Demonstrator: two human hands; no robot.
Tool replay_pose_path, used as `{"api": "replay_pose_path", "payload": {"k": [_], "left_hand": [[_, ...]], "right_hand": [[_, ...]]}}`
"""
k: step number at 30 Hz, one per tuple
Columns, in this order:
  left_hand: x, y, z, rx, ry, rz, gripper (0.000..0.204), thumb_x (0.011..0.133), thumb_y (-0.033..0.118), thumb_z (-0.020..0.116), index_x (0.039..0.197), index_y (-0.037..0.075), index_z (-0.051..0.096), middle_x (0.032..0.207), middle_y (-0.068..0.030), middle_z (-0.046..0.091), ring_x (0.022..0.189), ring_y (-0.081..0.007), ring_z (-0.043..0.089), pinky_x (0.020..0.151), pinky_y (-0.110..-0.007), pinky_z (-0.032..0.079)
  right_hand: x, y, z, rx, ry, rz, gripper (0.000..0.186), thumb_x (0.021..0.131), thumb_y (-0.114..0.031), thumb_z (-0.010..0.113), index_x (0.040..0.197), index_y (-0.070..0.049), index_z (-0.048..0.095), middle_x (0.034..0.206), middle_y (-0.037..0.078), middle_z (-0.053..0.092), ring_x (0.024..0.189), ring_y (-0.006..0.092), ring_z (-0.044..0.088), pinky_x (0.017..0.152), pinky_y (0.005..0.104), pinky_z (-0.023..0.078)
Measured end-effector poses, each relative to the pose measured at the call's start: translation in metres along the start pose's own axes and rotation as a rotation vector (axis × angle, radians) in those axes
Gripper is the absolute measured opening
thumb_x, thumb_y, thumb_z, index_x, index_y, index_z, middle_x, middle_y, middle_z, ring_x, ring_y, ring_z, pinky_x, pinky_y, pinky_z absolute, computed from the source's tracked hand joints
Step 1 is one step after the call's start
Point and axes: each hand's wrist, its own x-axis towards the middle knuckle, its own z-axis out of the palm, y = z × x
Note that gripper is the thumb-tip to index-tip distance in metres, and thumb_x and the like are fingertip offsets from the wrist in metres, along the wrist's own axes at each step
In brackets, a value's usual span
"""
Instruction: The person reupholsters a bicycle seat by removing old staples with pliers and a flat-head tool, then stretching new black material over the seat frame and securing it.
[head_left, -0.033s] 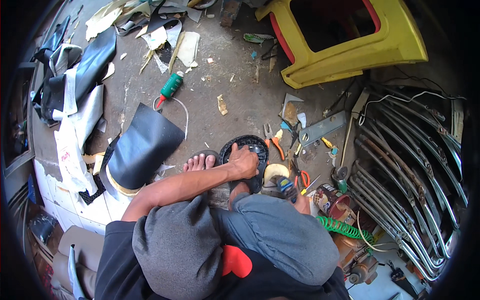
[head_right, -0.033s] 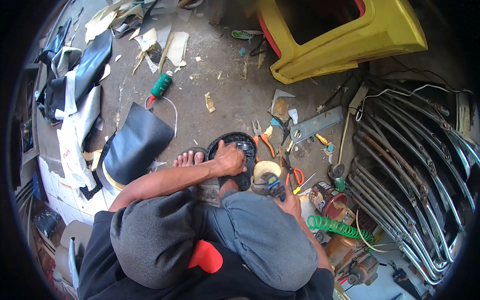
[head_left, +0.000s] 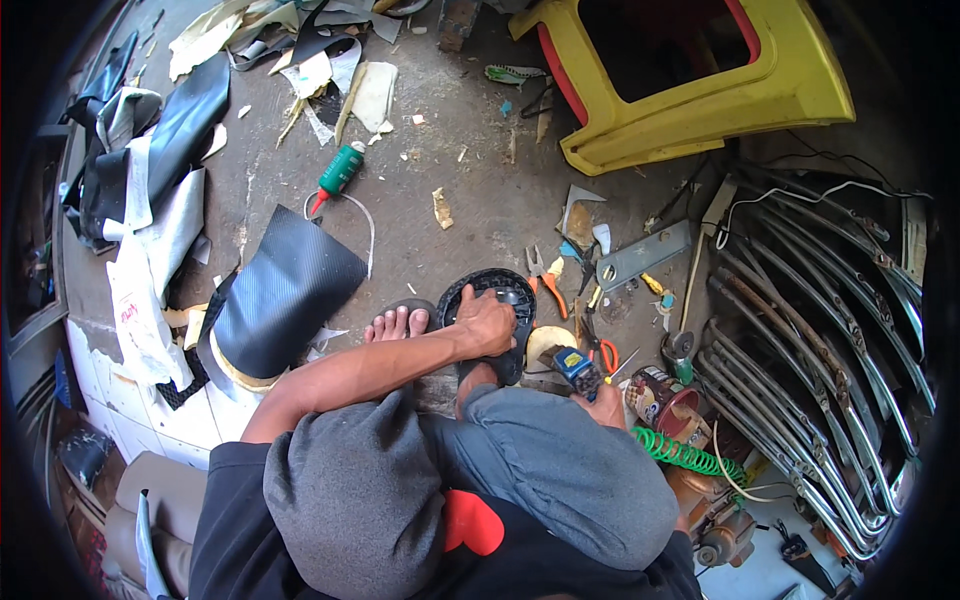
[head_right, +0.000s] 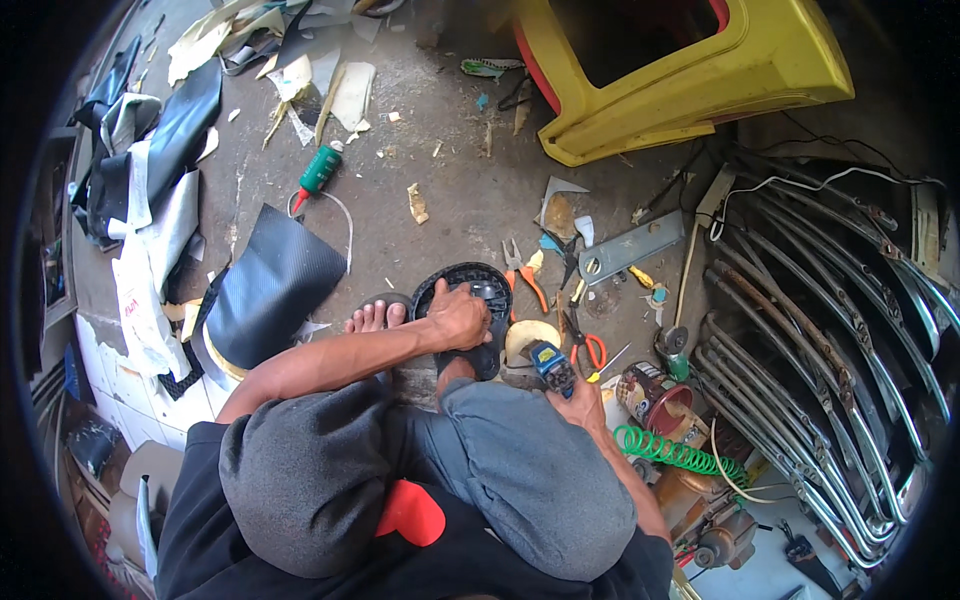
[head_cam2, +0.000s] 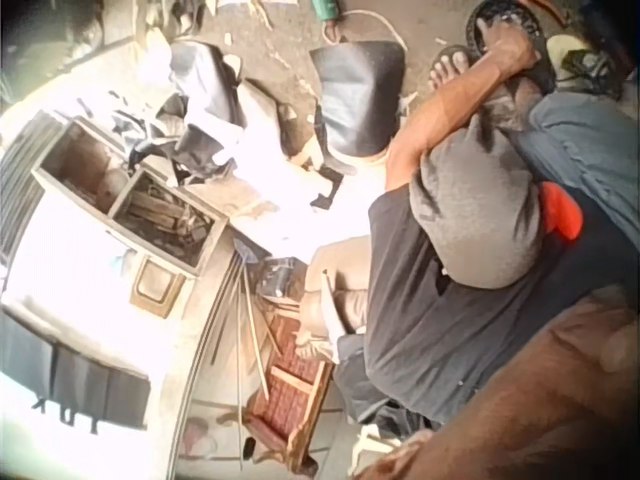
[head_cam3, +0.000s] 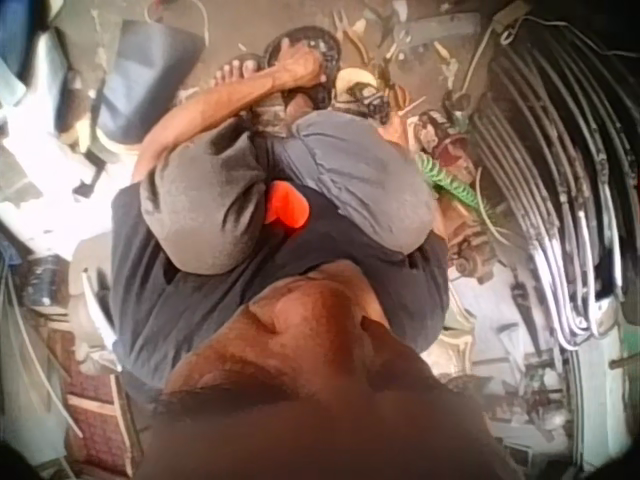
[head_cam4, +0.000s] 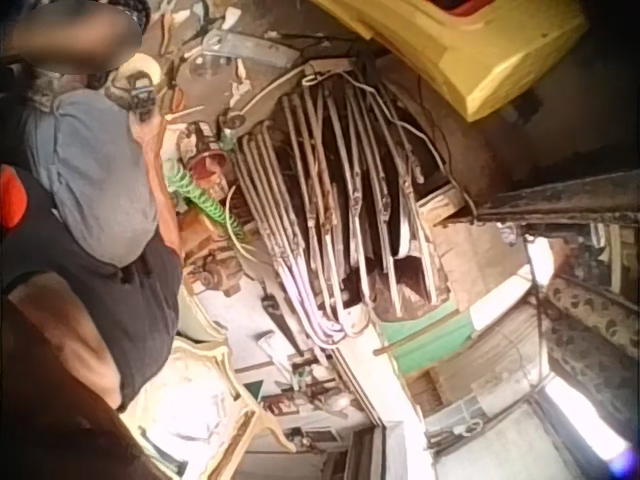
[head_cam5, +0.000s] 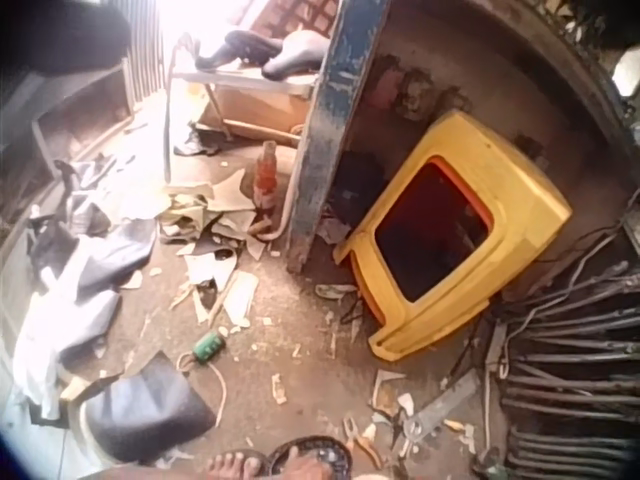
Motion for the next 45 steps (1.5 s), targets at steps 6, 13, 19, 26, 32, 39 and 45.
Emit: {"api": "replay_pose_path", "payload": {"k": [6, 13, 19, 26, 32, 39, 45], "left_hand": [[-0.004, 0.001, 0.001, -0.008, 0.030, 0.008, 0.036, 0.079, 0.038, 0.078, 0.102, 0.011, 0.079, 0.110, -0.0137, 0.074, 0.125, -0.0295, 0.057, 0.104, -0.053, 0.034], [-0.001, 0.003, 0.000, -0.013, 0.047, 0.017, 0.031, 0.078, 0.031, 0.074, 0.100, 0.009, 0.079, 0.108, -0.0151, 0.074, 0.119, -0.0288, 0.060, 0.102, -0.049, 0.035], [0.007, -0.004, 0.015, -0.031, 0.115, -0.009, 0.029, 0.077, 0.034, 0.076, 0.097, 0.013, 0.080, 0.106, -0.0142, 0.075, 0.122, -0.0322, 0.059, 0.107, -0.055, 0.037], [0.010, -0.004, 0.019, -0.009, 0.107, 0.025, 0.029, 0.073, 0.036, 0.078, 0.095, 0.016, 0.081, 0.105, -0.0137, 0.075, 0.121, -0.0305, 0.060, 0.108, -0.053, 0.038], [0.008, -0.002, 0.013, 0.063, 0.075, 0.035, 0.029, 0.077, 0.034, 0.074, 0.097, 0.013, 0.079, 0.107, -0.0137, 0.075, 0.118, -0.0299, 0.061, 0.105, -0.049, 0.038], [0.007, -0.002, 0.010, 0.057, 0.088, 0.051, 0.032, 0.077, 0.036, 0.076, 0.098, 0.012, 0.079, 0.107, -0.0132, 0.075, 0.119, -0.0298, 0.061, 0.102, -0.049, 0.039], [0.001, 0.002, -0.002, 0.060, 0.019, 0.036, 0.036, 0.077, 0.036, 0.078, 0.103, 0.011, 0.079, 0.111, -0.0105, 0.075, 0.121, -0.0250, 0.060, 0.102, -0.045, 0.038]], "right_hand": [[0.038, -0.072, -0.048, 0.050, -0.193, -0.320, 0.046, 0.077, -0.023, 0.077, 0.120, -0.007, 0.069, 0.089, 0.020, 0.074, 0.082, 0.0375, 0.073, 0.074, 0.0416, 0.058], [0.061, -0.100, -0.060, -0.165, -0.343, -0.182, 0.042, 0.076, -0.024, 0.074, 0.114, -0.007, 0.071, 0.093, 0.025, 0.072, 0.091, 0.0434, 0.070, 0.082, 0.0482, 0.056], [0.068, -0.143, -0.077, -0.335, -0.408, -0.117, 0.040, 0.076, -0.026, 0.069, 0.109, -0.003, 0.072, 0.082, 0.029, 0.070, 0.081, 0.0464, 0.069, 0.080, 0.0514, 0.056], [0.049, -0.114, -0.066, -0.371, -0.431, -0.235, 0.041, 0.076, -0.025, 0.070, 0.113, -0.007, 0.069, 0.079, 0.026, 0.069, 0.078, 0.0455, 0.069, 0.077, 0.0530, 0.056], [0.038, -0.113, -0.060, -0.473, -0.362, -0.362, 0.042, 0.080, -0.026, 0.074, 0.117, -0.008, 0.065, 0.081, 0.024, 0.070, 0.081, 0.0435, 0.070, 0.073, 0.0535, 0.055], [0.022, -0.123, -0.057, -0.540, -0.390, -0.422, 0.050, 0.081, -0.023, 0.072, 0.126, -0.007, 0.060, 0.086, 0.024, 0.071, 0.083, 0.0437, 0.071, 0.077, 0.0525, 0.057], [0.013, -0.115, -0.048, -0.564, -0.327, -0.493, 0.048, 0.079, -0.023, 0.073, 0.123, -0.009, 0.061, 0.086, 0.023, 0.071, 0.080, 0.0416, 0.072, 0.073, 0.0517, 0.058]]}}
